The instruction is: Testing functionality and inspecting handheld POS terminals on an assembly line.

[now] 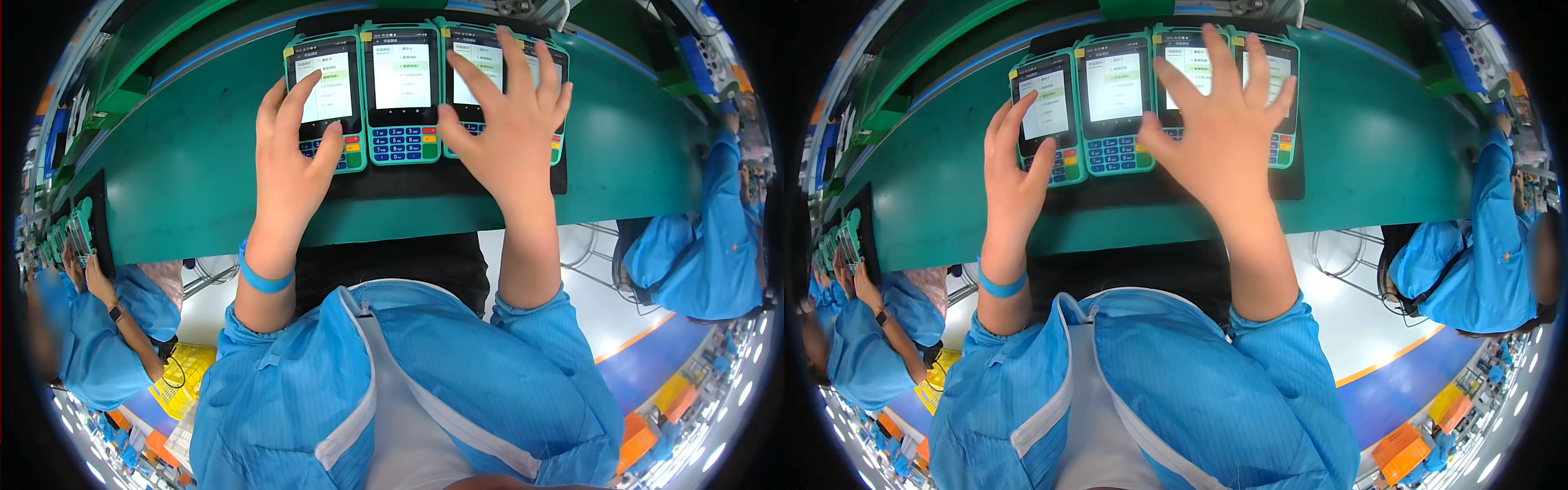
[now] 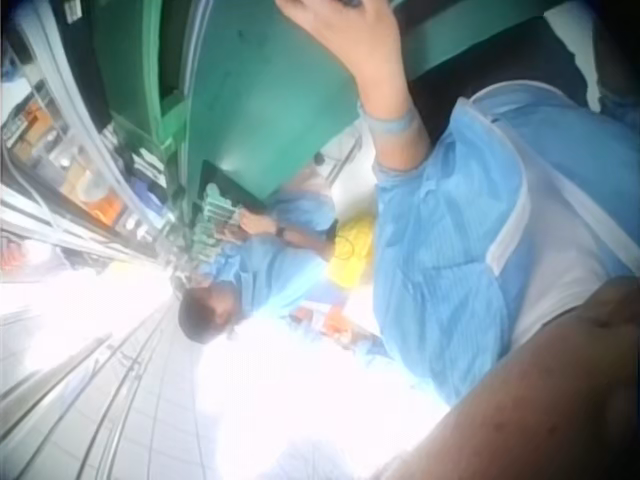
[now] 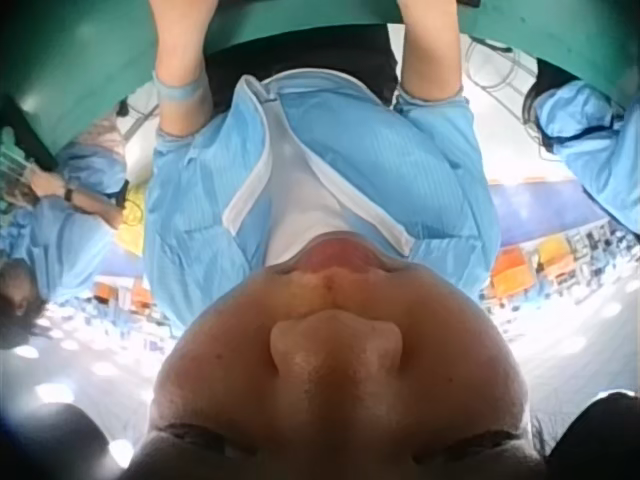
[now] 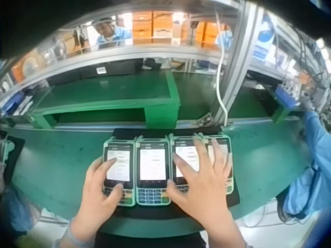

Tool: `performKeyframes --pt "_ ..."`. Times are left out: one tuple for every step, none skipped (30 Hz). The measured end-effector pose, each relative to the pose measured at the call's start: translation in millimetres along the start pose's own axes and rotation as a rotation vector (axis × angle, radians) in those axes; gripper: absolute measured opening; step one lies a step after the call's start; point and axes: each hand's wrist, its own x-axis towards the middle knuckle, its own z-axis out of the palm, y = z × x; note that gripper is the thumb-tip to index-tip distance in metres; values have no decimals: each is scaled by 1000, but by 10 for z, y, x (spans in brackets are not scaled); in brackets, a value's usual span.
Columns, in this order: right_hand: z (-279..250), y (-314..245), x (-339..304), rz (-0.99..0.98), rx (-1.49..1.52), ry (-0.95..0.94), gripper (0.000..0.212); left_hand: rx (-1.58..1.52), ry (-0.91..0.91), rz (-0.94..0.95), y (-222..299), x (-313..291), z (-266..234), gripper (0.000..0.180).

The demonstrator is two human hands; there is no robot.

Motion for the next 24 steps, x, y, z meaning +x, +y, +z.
performKeyframes --pt "6 -40 10 -15 18 -8 43 -4 0 -1 8 2 5 54" --pt "10 -77 22 -42 38 -10 43 -8 1 -1 14 4 8 54" --pt "10 -106 28 -49 47 -6 44 -2 0 2 25 1 12 54" --pt "17 -132 43 -42 40 -23 43 4 0 3 31 3 10 54" --pt "25 -151 52 -43 40 -31 43 10 0 2 38 1 12 54" --pt "30 -165 59 -33 31 -56 42 29 2 6 41 1 5 54" --pt "36 -166 61 -43 42 -30 42 38 4 10 37 5 6 54" --pt "37 -160 53 -40 40 -25 42 36 10 17 38 4 26 54" --pt "28 -139 40 -29 43 -37 42 -16 3 4 36 5 35 54" --pt "12 -107 26 -34 35 -24 42 5 1 -1 34 8 54 53" --pt "-12 -74 2 -27 35 -24 42 27 0 -5 36 13 64 53" --pt "-29 -47 -23 -27 44 -14 42 47 0 -8 32 21 60 53" --pt "-54 -5 -51 -6 36 -16 43 58 -6 -10 39 26 66 52" --pt "-69 46 -72 29 28 -7 43 68 -1 -17 42 28 59 53" --pt "-93 111 -104 55 16 8 43 75 3 -21 50 28 58 53" --pt "-119 187 -138 73 2 26 44 79 -1 -27 57 29 62 54" --pt "-146 271 -176 124 -9 38 44 69 -1 -18 67 21 64 54" --pt "-161 349 -208 165 -1 54 44 60 -6 -15 72 11 46 55" --pt "-162 421 -234 204 8 71 44 45 -1 0 74 2 34 56" --pt "-159 482 -255 269 26 79 44 55 -7 -4 75 -6 29 57" --pt "-152 524 -282 284 9 66 44 60 -6 6 73 -18 20 57" --pt "-141 558 -299 263 2 74 45 63 0 26 67 -25 12 58" --pt "-128 585 -305 265 -5 73 45 76 -1 20 54 -24 3 58" --pt "-114 601 -309 256 -17 83 46 85 2 26 41 -22 -6 59"
